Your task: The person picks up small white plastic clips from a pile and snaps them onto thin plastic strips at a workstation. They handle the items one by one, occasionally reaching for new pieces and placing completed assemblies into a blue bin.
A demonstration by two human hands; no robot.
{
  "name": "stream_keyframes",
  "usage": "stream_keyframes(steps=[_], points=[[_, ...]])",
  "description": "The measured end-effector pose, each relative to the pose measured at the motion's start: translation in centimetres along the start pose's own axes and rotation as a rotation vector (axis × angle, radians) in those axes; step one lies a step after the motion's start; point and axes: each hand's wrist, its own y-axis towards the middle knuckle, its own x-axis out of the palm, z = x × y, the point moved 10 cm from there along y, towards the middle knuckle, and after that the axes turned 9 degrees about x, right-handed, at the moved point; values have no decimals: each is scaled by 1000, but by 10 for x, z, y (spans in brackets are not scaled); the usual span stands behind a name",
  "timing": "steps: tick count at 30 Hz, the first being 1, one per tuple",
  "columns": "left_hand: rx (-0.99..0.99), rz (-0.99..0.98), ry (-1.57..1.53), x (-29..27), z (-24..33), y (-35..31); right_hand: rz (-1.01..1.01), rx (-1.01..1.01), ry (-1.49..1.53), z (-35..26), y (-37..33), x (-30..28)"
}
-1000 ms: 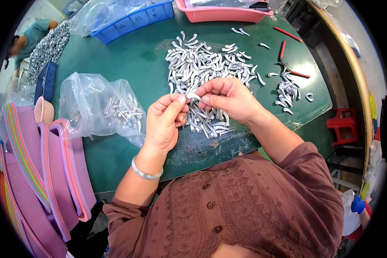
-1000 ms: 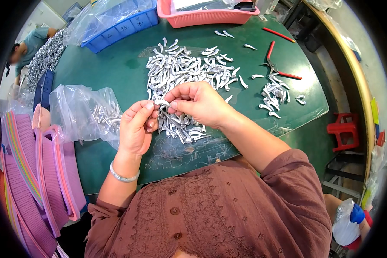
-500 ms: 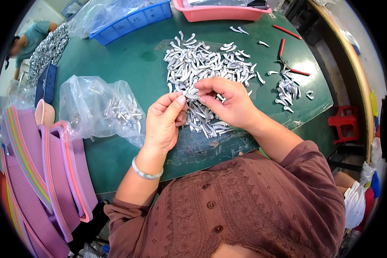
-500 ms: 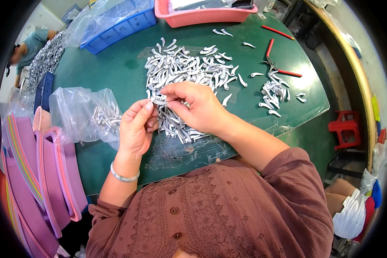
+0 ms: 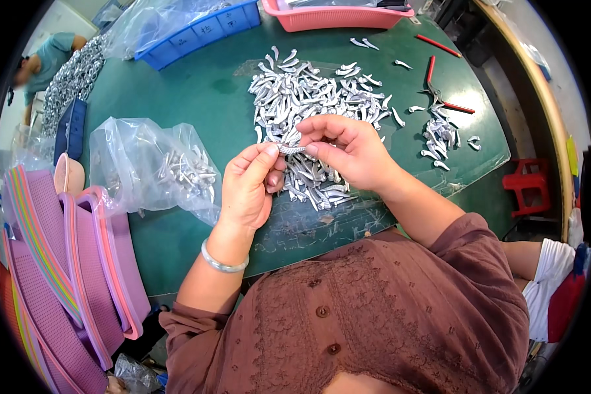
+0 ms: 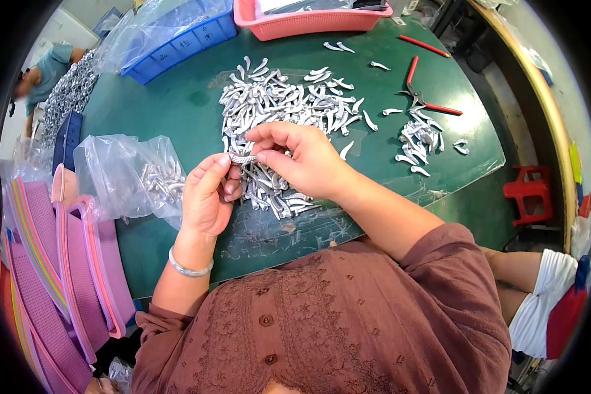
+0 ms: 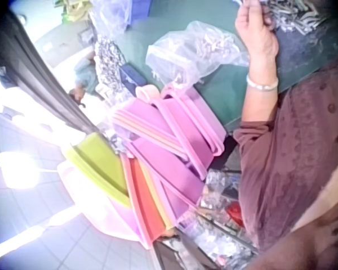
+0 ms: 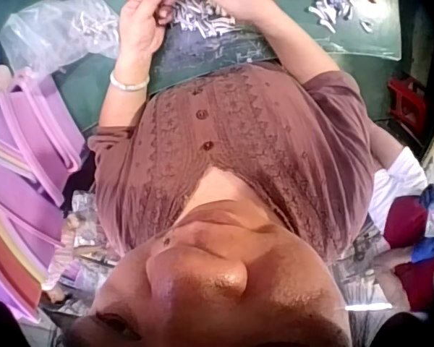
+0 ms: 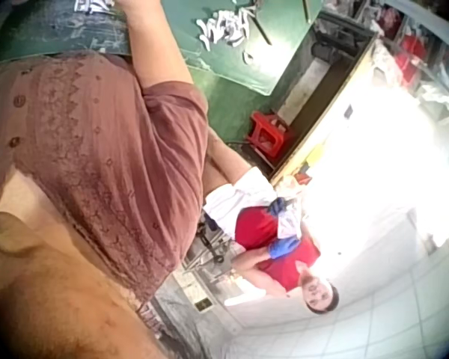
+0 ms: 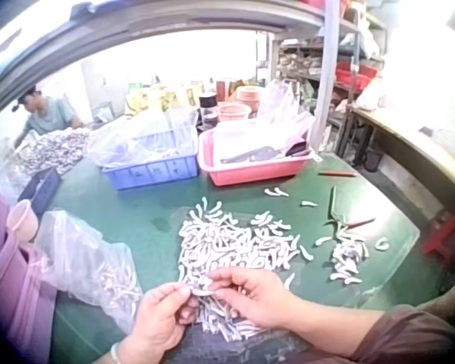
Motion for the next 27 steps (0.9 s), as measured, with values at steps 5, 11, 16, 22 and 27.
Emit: stream_keyframes(steps=[5, 11, 16, 22, 27], points=[[-13, 0, 0, -1, -1, 0, -81, 106, 210, 11, 4, 3], [-15, 7, 7, -1, -1, 0, -88, 143, 280, 16, 4, 2], [-13, 12, 11, -3, -1, 0, -100, 167, 300, 17, 4, 2], [-11, 1, 5, -2, -1, 1, -108, 179, 306, 20, 4, 2], [-28, -4, -2, -2, -2, 1, -106, 183, 314, 20, 4, 3]])
